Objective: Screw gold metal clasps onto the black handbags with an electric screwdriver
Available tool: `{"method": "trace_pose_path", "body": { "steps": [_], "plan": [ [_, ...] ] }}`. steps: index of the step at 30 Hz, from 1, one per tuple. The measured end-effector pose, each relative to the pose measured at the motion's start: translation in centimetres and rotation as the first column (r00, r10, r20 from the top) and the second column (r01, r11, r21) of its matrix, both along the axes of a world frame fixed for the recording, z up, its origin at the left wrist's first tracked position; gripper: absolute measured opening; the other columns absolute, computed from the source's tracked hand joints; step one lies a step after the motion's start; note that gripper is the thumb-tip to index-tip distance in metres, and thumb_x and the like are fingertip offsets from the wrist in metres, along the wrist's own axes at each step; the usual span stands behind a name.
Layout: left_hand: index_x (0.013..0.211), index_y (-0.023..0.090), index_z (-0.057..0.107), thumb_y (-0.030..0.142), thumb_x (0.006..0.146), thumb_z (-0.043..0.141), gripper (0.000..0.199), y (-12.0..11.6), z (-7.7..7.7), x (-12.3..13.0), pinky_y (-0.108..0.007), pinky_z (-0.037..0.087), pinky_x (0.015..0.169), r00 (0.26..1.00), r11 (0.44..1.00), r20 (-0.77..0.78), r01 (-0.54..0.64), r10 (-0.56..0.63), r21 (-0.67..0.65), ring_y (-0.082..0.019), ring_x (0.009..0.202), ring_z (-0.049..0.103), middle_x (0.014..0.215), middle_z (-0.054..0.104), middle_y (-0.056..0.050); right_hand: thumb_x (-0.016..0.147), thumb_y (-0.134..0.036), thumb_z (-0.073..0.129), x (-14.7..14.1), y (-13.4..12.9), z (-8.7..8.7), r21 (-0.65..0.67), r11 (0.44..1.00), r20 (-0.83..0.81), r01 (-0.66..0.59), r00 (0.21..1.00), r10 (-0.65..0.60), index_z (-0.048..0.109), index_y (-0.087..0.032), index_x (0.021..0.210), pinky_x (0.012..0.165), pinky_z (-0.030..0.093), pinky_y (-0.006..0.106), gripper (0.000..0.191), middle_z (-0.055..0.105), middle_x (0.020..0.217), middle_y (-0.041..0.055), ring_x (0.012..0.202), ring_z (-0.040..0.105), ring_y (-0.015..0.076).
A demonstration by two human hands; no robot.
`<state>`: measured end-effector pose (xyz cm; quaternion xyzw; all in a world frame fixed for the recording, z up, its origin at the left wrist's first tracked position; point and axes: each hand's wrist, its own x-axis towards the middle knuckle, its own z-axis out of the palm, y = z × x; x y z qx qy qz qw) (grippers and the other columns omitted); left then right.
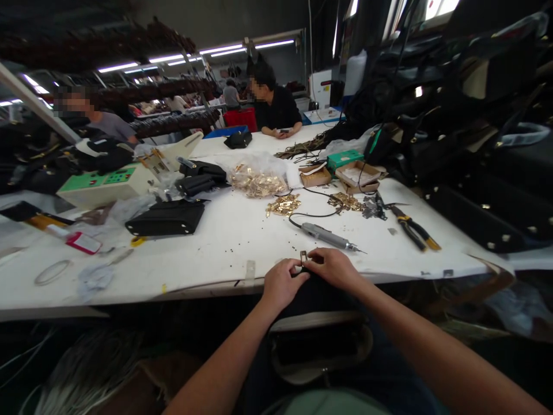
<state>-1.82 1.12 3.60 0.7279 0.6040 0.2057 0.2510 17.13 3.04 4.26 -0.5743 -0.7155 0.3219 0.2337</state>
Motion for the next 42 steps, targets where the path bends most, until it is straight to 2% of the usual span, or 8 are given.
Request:
{"method": "trace_pose_path", "body": {
  "steps": [5, 14, 23, 29, 32, 37, 40, 42],
  "plan": [
    [0.104, 0.024, 0.073, 0.025, 0.083, 0.075, 0.021, -0.4, 0.1, -0.3, -0.025, 0.042, 0.069, 0.998, 1.0, 0.058, 0.004, -0.005, 0.018, -0.013, 0.075, 0.059, 0.081, 0.063, 0.004, 0.093, -0.041, 0.061, -0.4, -0.1, 0.5, -0.025, 0.997, -0.084, -0.07, 0.994, 0.068, 0.077, -0.021, 0.085, 0.065, 0.04, 0.027, 0.027, 0.074, 0.079, 0.0014, 0.073, 0.064, 0.0171],
    [0.091, 0.021, 0.071, 0.014, 0.085, 0.074, 0.009, -1.8, 1.1, -1.0, -0.028, 0.049, 0.082, 0.984, 0.979, 0.124, 0.1, -0.124, 0.178, -0.016, 0.089, 0.065, 0.091, 0.072, 0.0, 0.096, -0.023, 0.062, 0.2, -3.4, 0.2, 0.285, 0.951, -0.195, -0.119, 0.964, 0.179, 0.076, -0.022, 0.097, 0.08, 0.049, 0.029, 0.014, 0.075, 0.092, 0.0032, 0.088, 0.068, 0.0178],
    [0.089, 0.022, 0.075, 0.018, 0.095, 0.065, 0.012, -4.4, 2.5, -0.5, -0.029, 0.05, 0.075, 0.969, 0.8, -0.043, 0.227, -0.245, 0.556, -0.016, 0.082, 0.064, 0.088, 0.074, -0.003, 0.098, -0.025, 0.061, 1.4, -7.0, 1.8, 0.461, 0.884, -0.206, -0.081, 0.959, 0.195, 0.077, -0.023, 0.101, 0.08, 0.053, 0.031, 0.016, 0.074, 0.096, 0.0067, 0.089, 0.068, 0.0177],
    [0.091, 0.023, 0.076, 0.017, 0.096, 0.061, 0.016, -5.4, 2.7, -0.3, -0.028, 0.05, 0.074, 0.954, 0.745, -0.153, 0.297, -0.258, 0.598, -0.014, 0.078, 0.064, 0.088, 0.074, -0.003, 0.099, -0.026, 0.061, 1.8, -8.2, 1.8, 0.425, 0.902, -0.258, -0.076, 0.945, 0.201, 0.076, -0.024, 0.1, 0.084, 0.054, 0.033, 0.016, 0.074, 0.097, 0.0068, 0.091, 0.069, 0.0186],
    [0.091, 0.023, 0.074, 0.018, 0.096, 0.062, 0.014, -5.3, 3.3, -0.2, -0.028, 0.053, 0.076, 0.959, 0.742, -0.1, 0.269, -0.265, 0.614, -0.015, 0.081, 0.067, 0.088, 0.074, -0.003, 0.095, -0.028, 0.066, 2.1, -8.7, 1.3, 0.458, 0.888, -0.275, 0.046, 0.957, 0.092, 0.075, -0.025, 0.108, 0.09, 0.054, 0.036, 0.016, 0.073, 0.104, 0.0078, 0.098, 0.068, 0.021],
    [0.092, 0.024, 0.072, 0.024, 0.096, 0.062, 0.011, -4.2, 5.3, -0.6, -0.024, 0.057, 0.078, 0.951, 0.797, 0.096, 0.189, -0.295, 0.573, -0.014, 0.082, 0.071, 0.09, 0.075, -0.001, 0.082, -0.057, 0.077, 4.9, -9.7, 0.1, 0.176, 0.934, -0.453, 0.311, 0.868, -0.204, 0.061, -0.023, 0.139, 0.11, 0.045, 0.049, 0.068, 0.063, 0.137, 0.0147, 0.127, 0.058, 0.0319],
    [0.087, 0.027, 0.074, 0.04, 0.093, 0.065, 0.017, -3.1, 6.4, -1.3, -0.023, 0.06, 0.074, 0.951, 0.847, 0.159, 0.15, -0.264, 0.509, -0.015, 0.077, 0.073, 0.089, 0.076, 0.001, 0.077, -0.076, 0.069, 7.1, -10.7, 0.1, -0.09, 0.99, -0.63, 0.105, 0.764, -0.138, 0.059, -0.021, 0.142, 0.111, 0.044, 0.05, 0.086, 0.064, 0.138, 0.0134, 0.127, 0.059, 0.0342],
    [0.086, 0.029, 0.075, 0.053, 0.087, 0.068, 0.026, -2.1, 6.9, -1.9, -0.024, 0.061, 0.071, 0.962, 0.894, 0.17, 0.122, -0.213, 0.431, -0.017, 0.074, 0.073, 0.089, 0.077, 0.002, 0.07, -0.08, 0.072, 8.2, -11.6, 0.6, -0.115, 0.991, -0.71, -0.071, 0.703, -0.031, 0.062, -0.02, 0.14, 0.112, 0.042, 0.048, 0.092, 0.067, 0.134, 0.0113, 0.126, 0.059, 0.0347]
  ]
}}
